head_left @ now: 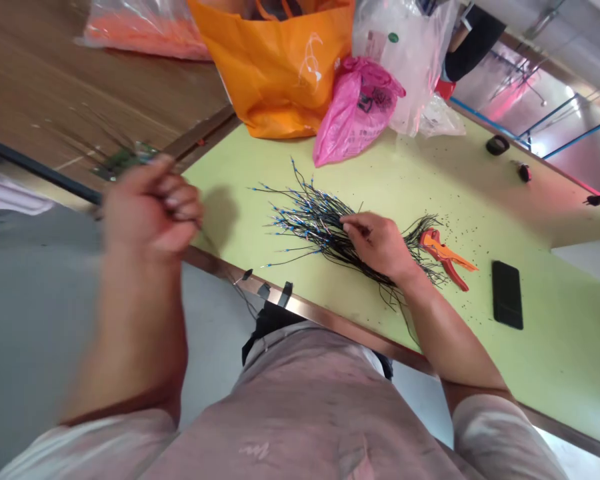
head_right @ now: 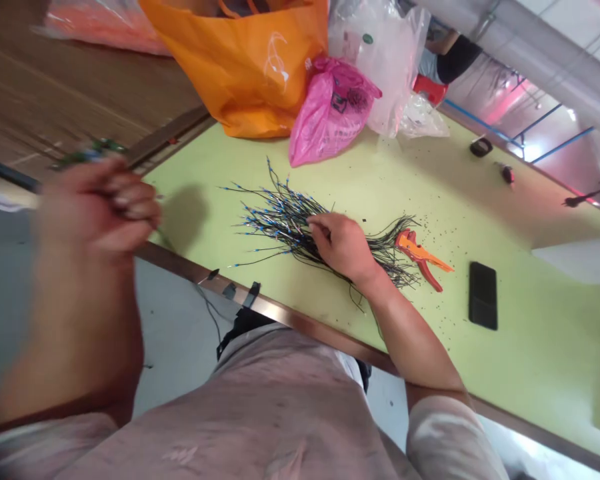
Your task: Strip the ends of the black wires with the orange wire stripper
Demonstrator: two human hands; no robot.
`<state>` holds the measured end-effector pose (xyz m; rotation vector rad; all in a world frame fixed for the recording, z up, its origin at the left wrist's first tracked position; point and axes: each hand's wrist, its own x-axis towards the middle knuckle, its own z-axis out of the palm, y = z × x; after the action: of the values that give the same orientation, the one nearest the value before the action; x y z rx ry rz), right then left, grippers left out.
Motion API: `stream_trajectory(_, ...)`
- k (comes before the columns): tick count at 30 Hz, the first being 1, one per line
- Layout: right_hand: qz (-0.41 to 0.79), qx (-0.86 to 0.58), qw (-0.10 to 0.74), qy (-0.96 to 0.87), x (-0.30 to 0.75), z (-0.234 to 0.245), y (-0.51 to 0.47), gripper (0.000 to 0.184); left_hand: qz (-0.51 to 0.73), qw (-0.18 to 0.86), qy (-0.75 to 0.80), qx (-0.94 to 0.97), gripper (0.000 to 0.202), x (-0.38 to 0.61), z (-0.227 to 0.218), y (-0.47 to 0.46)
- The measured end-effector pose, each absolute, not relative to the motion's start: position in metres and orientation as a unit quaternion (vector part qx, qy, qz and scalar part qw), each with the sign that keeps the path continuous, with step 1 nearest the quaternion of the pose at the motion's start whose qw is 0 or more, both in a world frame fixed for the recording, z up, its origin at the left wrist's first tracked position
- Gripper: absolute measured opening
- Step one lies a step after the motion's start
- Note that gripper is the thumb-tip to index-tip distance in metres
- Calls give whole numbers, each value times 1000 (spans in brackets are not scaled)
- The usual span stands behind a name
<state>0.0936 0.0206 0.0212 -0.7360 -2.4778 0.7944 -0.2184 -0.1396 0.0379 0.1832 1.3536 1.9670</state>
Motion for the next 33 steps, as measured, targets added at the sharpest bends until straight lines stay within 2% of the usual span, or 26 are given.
stream_trajectory(3, 154, -281, 186, -929, 42, 42, 41, 25, 732, 474, 489, -28, 30, -186, 26, -106)
stream_trajectory(5, 105, -318, 102, -937, 0, 43, 55, 30, 730, 489, 476, -44, 30, -177, 16, -92)
stream_trajectory(7, 74, -355, 15, -932, -38, 33, 65, 44, 745, 490, 450, -58, 30, -178, 8, -87)
stream_trajectory(10, 61, -349, -25, -935, -75, 12, 69, 46, 769, 488, 407, -69, 25, -186, -2, -89)
stream_trajectory(15, 80, -330, 38, -940, -88, -9, 64, 25, 796, 468, 379, -63, 12, -191, -15, -95)
stream_trajectory(21, 267, -291, 167, -903, -79, -18, 67, 21, 791, 421, 443, -29, 5, -188, -18, -80)
stream_trajectory(24, 332, -256, 216, -882, -76, -19, 62, 21, 783, 419, 457, 52, 14, -178, -16, -63)
stream_trajectory(27, 326, -189, 231, -897, -70, -17, 61, 21, 770, 399, 481, 126, 25, -170, -14, -49)
stream_trajectory(29, 345, -185, 250, -885, -59, -18, 67, 31, 779, 346, 504, 139, 29, -174, -8, -48)
stream_trajectory(31, 386, -237, 284, -845, -44, -26, 79, 49, 801, 289, 511, 120, 29, -189, 5, -54)
stream_trajectory(33, 406, -305, 317, -801, -26, -38, 92, 59, 828, 258, 495, 60, 34, -213, 25, -67)
